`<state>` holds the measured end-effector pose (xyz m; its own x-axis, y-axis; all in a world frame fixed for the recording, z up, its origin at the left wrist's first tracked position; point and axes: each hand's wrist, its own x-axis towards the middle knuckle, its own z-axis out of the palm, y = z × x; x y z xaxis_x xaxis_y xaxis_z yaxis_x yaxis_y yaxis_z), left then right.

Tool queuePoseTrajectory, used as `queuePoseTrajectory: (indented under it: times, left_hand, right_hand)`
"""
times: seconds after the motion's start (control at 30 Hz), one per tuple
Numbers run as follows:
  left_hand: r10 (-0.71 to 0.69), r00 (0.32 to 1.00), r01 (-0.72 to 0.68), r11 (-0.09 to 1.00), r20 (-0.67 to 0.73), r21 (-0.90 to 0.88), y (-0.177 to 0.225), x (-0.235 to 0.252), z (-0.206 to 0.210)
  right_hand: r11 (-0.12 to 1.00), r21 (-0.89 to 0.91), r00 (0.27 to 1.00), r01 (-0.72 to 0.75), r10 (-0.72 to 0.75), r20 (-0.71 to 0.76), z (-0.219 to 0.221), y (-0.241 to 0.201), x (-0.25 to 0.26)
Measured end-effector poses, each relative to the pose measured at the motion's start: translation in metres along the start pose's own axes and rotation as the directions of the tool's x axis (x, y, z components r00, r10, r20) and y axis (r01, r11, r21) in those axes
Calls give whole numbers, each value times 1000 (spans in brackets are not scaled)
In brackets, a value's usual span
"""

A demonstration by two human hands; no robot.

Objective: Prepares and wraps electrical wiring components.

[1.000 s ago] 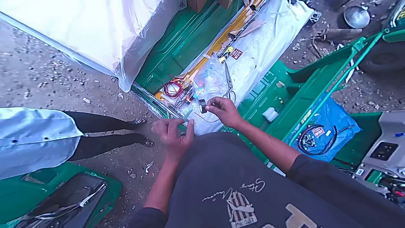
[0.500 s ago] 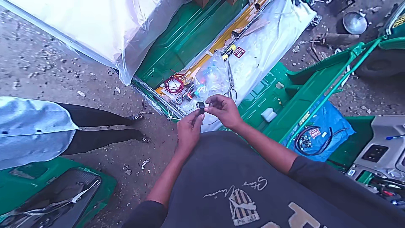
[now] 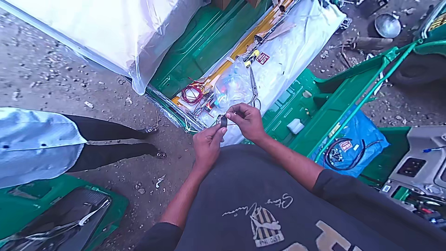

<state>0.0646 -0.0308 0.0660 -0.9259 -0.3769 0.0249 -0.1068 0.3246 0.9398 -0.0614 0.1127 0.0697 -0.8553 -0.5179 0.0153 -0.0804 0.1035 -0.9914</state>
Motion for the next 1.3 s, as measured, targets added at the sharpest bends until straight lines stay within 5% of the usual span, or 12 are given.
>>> queuePoseTrajectory:
  times: [0.2, 0.4, 0.73, 1.03, 1.13, 1.3]
  left_hand:
    - [-153, 987, 163, 947, 57, -277, -1, -2, 0]
    - [-351, 913, 401, 680, 208, -613, 8, 9, -1]
    - [-305, 835, 550, 427, 458, -718, 25, 14, -12]
    - [-264, 714, 696, 168, 649, -698, 42, 31, -16]
    - [-253, 682, 732, 241, 687, -638, 56, 46, -17]
    - [-311, 742, 617, 664, 594, -423, 59, 59, -13]
  right_hand:
    - [971, -174, 983, 165, -177, -57, 3, 11, -5]
    - [809, -414, 903, 418, -420, 92, -9, 17, -11]
    - [556, -563, 766, 612, -594, 246, -30, 22, -21]
    - [661, -445, 786, 605, -586, 198, -39, 25, -37]
    - [847, -286, 894, 448, -426, 140, -36, 18, -47]
    - [996, 61, 996, 67, -70, 52, -25, 1, -61]
